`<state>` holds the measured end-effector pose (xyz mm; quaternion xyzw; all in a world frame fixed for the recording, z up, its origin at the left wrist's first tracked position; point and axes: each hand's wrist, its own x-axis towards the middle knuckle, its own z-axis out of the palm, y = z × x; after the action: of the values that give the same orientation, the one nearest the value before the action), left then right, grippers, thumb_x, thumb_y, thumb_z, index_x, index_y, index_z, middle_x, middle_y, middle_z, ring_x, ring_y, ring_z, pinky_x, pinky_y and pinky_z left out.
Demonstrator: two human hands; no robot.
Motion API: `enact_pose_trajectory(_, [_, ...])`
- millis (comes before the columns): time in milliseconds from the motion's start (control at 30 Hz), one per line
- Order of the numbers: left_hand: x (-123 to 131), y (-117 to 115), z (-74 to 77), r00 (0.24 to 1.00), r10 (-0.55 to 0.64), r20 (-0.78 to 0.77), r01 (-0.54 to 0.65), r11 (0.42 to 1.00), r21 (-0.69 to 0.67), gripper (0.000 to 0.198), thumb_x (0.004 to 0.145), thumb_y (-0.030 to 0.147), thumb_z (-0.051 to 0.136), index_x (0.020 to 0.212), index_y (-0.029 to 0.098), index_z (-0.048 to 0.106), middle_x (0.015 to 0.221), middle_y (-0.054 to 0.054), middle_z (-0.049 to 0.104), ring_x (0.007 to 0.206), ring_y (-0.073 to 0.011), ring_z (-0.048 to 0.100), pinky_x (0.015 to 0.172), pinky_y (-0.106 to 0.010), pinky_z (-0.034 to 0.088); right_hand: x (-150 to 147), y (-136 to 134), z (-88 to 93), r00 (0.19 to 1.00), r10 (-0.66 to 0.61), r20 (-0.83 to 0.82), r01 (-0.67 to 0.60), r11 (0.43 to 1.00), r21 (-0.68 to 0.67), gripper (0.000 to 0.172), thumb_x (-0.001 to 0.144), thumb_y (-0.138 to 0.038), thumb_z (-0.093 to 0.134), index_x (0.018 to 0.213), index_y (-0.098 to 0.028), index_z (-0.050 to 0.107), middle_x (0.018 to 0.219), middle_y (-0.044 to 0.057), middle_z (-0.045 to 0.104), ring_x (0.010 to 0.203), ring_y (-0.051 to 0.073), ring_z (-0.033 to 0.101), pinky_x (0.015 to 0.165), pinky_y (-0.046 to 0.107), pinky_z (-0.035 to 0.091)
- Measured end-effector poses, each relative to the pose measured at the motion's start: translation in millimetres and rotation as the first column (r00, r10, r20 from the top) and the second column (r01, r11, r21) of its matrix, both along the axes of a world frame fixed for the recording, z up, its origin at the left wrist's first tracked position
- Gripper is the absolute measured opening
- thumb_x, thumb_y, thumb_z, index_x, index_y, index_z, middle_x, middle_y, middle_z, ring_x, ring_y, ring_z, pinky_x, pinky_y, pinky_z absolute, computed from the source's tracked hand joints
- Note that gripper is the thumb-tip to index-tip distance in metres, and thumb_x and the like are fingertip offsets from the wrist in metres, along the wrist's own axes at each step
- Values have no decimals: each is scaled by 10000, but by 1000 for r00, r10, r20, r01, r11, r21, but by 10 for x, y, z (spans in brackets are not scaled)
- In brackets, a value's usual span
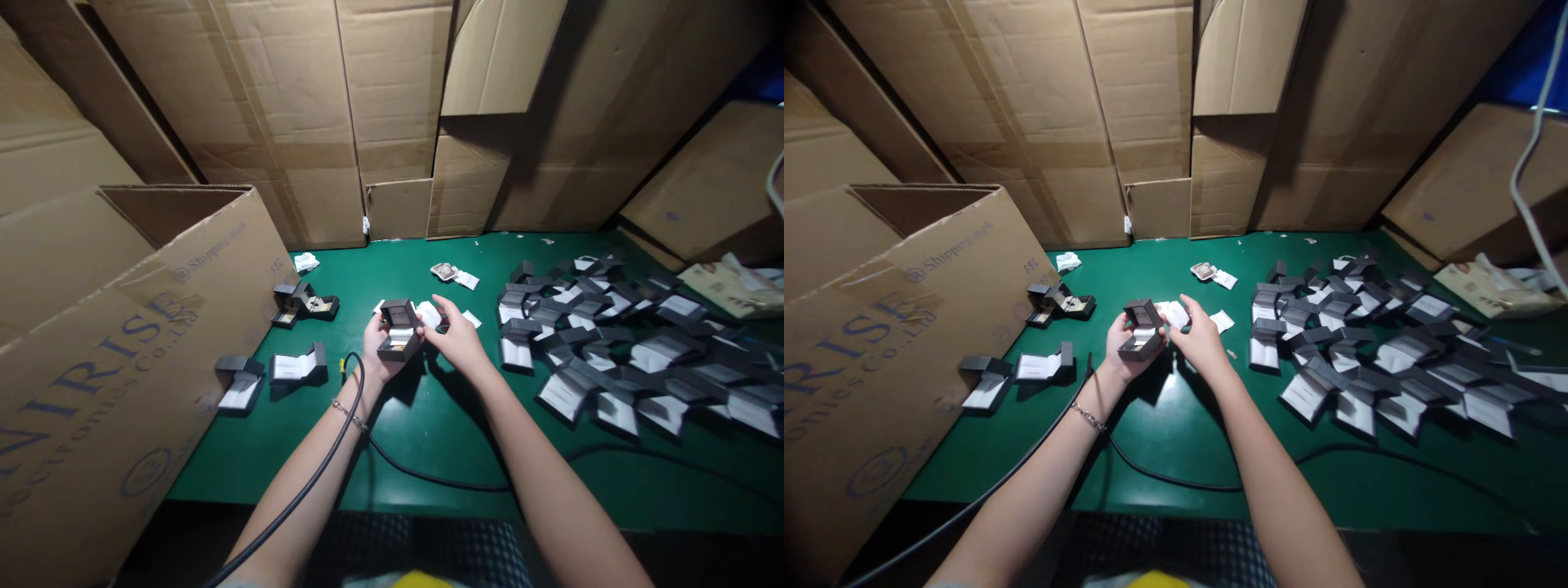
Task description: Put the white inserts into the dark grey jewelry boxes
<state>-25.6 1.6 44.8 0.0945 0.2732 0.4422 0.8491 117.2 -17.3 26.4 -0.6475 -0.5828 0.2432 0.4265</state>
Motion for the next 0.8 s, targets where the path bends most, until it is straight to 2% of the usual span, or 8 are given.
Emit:
enact_pose_trajectory(133, [3,2,-28,1000,10,-9,-9,1000,21,370,919,331,348,951,100,635,736,-107,679,570,-174,632,598,-314,542,19,37,-48,999,-1,-45,1,1000,4,522,683,-217,634,1202,-174,606,1163,123,663,989,240,649,874,408,533])
enact_pose_trajectory(367, [17,0,-27,1000,1,-22,0,1000,18,372,913,331,348,942,100,638,716,-101,682,556,-175,638,570,-302,542,46,66,-120,999,2,-53,-2,1000,-6,500,662,-221,651,1158,-181,616,1146,112,658,972,235,640,863,407,530])
enact_pose_trajectory(600, [12,1,-40,999,-31,-17,32,999,35,380,919,332,333,906,104,636,709,-95,684,553,-175,647,555,-296,549,31,59,-68,997,-16,-72,12,998,-61,487,686,-306,656,1147,-151,623,1103,116,665,950,239,636,834,396,533])
enact_pose_trajectory(800, [3,6,-51,1000,-20,-8,20,999,43,387,918,326,332,955,91,636,713,-107,682,558,-183,645,561,-302,542,27,59,-46,994,-44,-99,39,998,-57,475,703,-373,653,1115,-137,648,1075,118,676,937,243,641,828,394,532])
